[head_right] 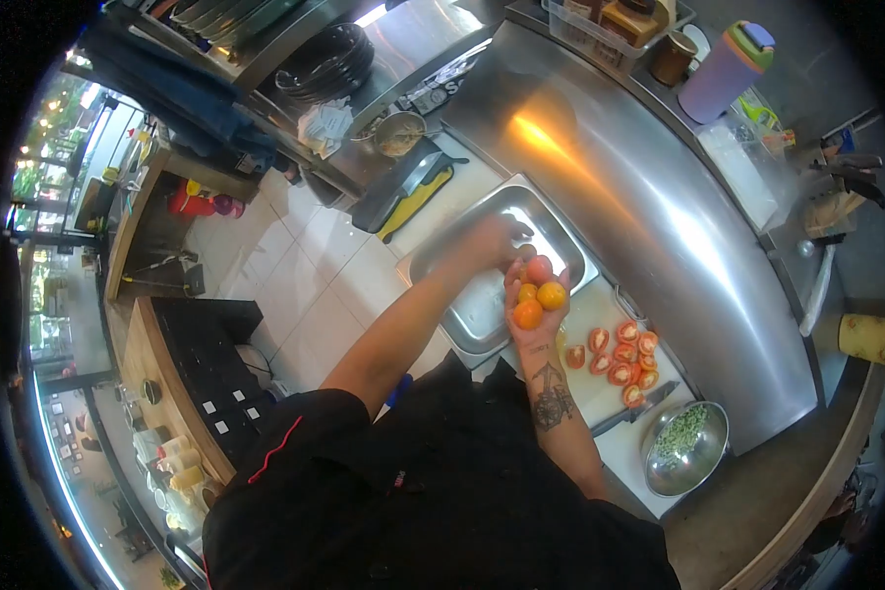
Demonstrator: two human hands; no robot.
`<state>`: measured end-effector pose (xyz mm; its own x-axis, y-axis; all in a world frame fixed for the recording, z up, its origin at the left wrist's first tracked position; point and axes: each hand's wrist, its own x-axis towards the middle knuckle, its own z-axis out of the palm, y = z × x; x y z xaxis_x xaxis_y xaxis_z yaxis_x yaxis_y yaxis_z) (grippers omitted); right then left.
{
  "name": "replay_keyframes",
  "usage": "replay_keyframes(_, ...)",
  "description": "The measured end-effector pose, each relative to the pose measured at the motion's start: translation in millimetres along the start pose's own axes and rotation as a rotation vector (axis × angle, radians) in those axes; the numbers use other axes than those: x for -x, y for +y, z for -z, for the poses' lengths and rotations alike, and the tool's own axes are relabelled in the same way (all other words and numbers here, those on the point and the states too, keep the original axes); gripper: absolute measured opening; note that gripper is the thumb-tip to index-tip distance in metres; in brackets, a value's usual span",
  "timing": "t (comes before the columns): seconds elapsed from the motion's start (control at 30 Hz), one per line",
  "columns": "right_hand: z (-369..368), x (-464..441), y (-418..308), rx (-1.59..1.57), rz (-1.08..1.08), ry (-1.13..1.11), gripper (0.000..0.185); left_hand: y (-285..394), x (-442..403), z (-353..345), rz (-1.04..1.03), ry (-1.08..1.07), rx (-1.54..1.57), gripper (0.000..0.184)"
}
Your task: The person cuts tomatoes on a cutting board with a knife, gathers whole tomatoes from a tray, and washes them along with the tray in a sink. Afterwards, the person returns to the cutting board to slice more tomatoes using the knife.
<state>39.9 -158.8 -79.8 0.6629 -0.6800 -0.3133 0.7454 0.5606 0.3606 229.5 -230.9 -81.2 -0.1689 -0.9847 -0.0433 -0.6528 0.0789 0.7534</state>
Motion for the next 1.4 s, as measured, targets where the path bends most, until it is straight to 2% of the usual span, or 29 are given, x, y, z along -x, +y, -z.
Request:
replay_keyframes(0.07,-1.3,-0.5,2.5,0.015,0.011,0.004,0.062,0.3,-1.1,8.7,-0.060,0.018,0.004,0.052)
replay_keyframes(0.13,-2.0,-0.8,4.8,0.011,-0.012,0.000,0.062,-2.4,-2.9,16.6,-0.066,-0.165,-0.011,0.047)
replay_keyframes(0.33,-3.0,3.2,11.1,0.030,-0.083,-0.010,0.058,-4.0,19.1,28.9,0.052,-0.179,0.065,0.038)
replay_keyframes(0.37,-2.3,4.1,11.8,0.074,-0.070,-0.015,0.057,-9.1,18.7,26.0,-0.007,-0.233,-0.081,0.038)
replay_keyframes(0.47,7.6,7.0,7.5,0.038,-0.117,-0.063,0.050,-8.0,46.2,11.7,-0.065,-0.087,-0.078,0.038)
replay_keyframes(0.5,8.3,8.7,6.6,0.052,-0.086,-0.021,0.041,-20.3,44.4,-2.3,-0.081,-0.079,-0.068,0.039)
replay_keyframes(0.57,15.7,6.2,0.2,0.156,-0.152,-0.154,0.036,-38.0,35.6,-18.5,-0.042,-0.001,-0.075,0.040)
replay_keyframes(0.6,7.2,11.1,2.5,0.205,-0.119,-0.030,0.045,-39.7,39.5,-19.5,0.002,0.061,-0.085,0.039)
replay_keyframes(0.63,2.0,11.4,4.9,0.252,-0.129,0.011,0.061,-32.0,52.4,-15.7,-0.010,0.280,0.042,0.038)
replay_keyframes(0.67,-4.7,12.2,9.3,0.338,-0.162,-0.054,0.077,-17.4,64.7,-7.5,-0.044,0.493,0.166,0.037)
replay_keyframes(0.7,0.3,9.3,6.3,0.173,-0.229,-0.136,0.084,0.6,75.6,10.0,0.114,0.503,0.324,0.033)
replay_keyframes(0.73,-7.7,10.7,14.1,0.169,-0.233,-0.085,0.083,12.5,87.4,23.1,0.267,0.506,0.491,0.029)
replay_keyframes(0.8,-13.9,5.1,24.9,0.162,-0.248,0.014,0.075,-6.5,116.2,32.8,0.287,0.455,1.304,0.021)
replay_keyframes(0.87,-16.8,-7.3,44.8,0.121,-0.301,-0.006,0.072,-11.6,159.4,49.3,0.278,0.595,1.560,0.016)
replay_keyframes(0.93,-33.4,-16.7,85.5,0.164,-0.333,-0.012,0.068,-26.7,214.6,87.1,0.547,0.588,1.277,0.018)
replay_keyframes(1.0,-40.2,-32.6,127.4,0.097,-0.385,0.029,0.070,-72.4,266.2,104.0,0.614,0.815,1.445,0.024)
replay_keyframes(1.07,-36.8,-54.0,165.1,0.199,-0.397,-0.008,0.076,-115.3,331.8,121.3,0.591,1.024,1.352,0.031)
replay_keyframes(1.13,-26.7,-80.2,208.9,0.168,-0.411,0.035,0.083,-178.9,393.1,130.0,0.833,1.111,1.121,0.036)
replay_keyframes(1.2,-14.7,-109.3,254.9,0.129,-0.504,0.024,0.082,-213.0,455.7,161.2,1.061,1.099,1.238,0.032)
replay_keyframes(1.33,2.5,-152.8,364.5,0.102,-0.574,0.086,0.082,-259.2,564.1,214.0,1.116,1.024,1.142,0.036)
replay_keyframes(1.4,6.5,-180.0,428.8,0.077,-0.592,0.104,0.082,-276.2,602.8,254.1,1.182,0.876,0.598,0.048)
